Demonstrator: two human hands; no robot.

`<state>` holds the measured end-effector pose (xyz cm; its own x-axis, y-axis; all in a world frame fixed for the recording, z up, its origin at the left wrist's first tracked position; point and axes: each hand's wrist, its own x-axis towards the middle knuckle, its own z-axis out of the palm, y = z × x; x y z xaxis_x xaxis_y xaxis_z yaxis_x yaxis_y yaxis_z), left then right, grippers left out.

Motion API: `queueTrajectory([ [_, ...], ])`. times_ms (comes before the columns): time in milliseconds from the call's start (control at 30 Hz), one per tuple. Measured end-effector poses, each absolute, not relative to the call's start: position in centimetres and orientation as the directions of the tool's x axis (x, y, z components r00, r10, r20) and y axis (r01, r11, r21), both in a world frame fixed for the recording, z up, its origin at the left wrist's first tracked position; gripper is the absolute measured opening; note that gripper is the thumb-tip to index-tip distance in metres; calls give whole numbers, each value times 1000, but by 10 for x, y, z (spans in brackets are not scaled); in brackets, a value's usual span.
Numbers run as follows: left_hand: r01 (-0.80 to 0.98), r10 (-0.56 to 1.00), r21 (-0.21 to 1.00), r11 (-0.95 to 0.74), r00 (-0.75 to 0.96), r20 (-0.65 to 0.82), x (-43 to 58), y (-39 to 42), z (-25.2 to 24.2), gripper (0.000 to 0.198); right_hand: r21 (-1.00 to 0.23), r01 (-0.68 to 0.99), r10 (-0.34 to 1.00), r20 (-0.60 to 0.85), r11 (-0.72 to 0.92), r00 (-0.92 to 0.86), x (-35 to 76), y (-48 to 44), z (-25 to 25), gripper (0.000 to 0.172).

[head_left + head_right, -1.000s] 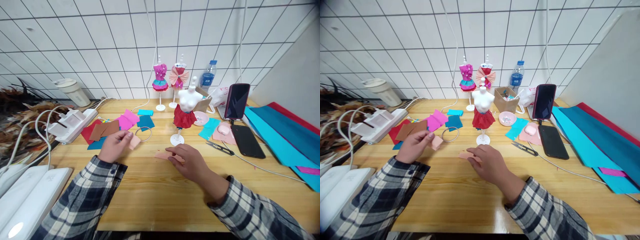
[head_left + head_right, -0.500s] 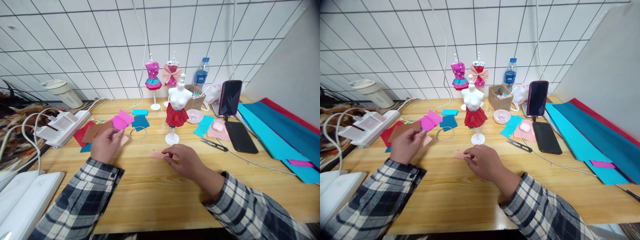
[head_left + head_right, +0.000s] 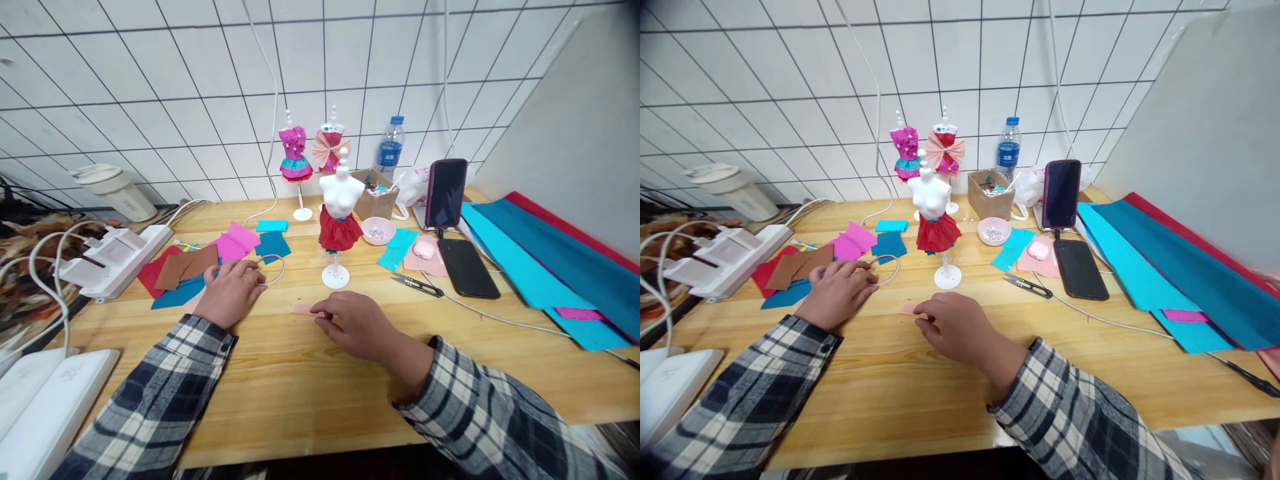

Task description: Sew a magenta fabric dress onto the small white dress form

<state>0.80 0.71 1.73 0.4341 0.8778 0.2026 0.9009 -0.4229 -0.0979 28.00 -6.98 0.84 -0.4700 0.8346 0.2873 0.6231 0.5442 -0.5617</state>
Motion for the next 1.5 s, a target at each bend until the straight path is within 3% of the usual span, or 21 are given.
queueTrajectory([
  [167, 846, 819, 121, -519, 451, 354, 21, -4, 23, 21, -586, 606, 842, 338, 538, -421, 278, -73, 10, 23],
  [267, 746, 769, 265, -611, 480, 422, 33, -20, 29, 18, -647, 601, 883, 332, 470, -333, 277, -74, 12, 46],
  [367, 523, 682, 444, -728, 616, 393, 44, -37, 30, 18, -660, 599, 891, 310, 453, -332, 278, -74, 15, 65],
  [467, 296, 647, 672, -679, 674, 356, 50, -51, 26, 20, -628, 617, 880, 337, 475, -335, 279, -72, 16, 43],
  [533, 263, 678, 770, -581, 680, 280, 54, -59, 25, 23, -606, 634, 877, 359, 480, -320, 281, -71, 16, 25],
  [633, 276, 676, 842, -463, 724, 135, 57, -65, 28, 31, -613, 642, 885, 368, 460, -284, 285, -69, 15, 19],
  [767, 283, 619, 812, -511, 776, 120, 60, -63, 30, 33, -680, 595, 901, 374, 428, -220, 286, -68, 13, 14],
  [900, 315, 598, 688, -654, 773, 214, 61, -59, 25, 25, -810, 450, 925, 351, 377, -142, 283, -71, 15, 26],
  [967, 334, 587, 625, -705, 769, 252, 61, -58, 23, 21, -851, 382, 932, 331, 361, -146, 281, -75, 17, 24],
  [1100, 389, 557, 453, -802, 759, 336, 64, -59, 23, 16, -849, 361, 919, 322, 386, -227, 275, -82, 21, 22],
  [1233, 429, 514, 286, -857, 761, 396, 68, -60, 26, 18, -842, 394, 929, 322, 368, -180, 269, -84, 19, 22],
  [1500, 425, 456, 172, -889, 782, 425, 69, -58, 25, 21, -863, 374, 938, 284, 340, -196, 269, -82, 17, 10],
])
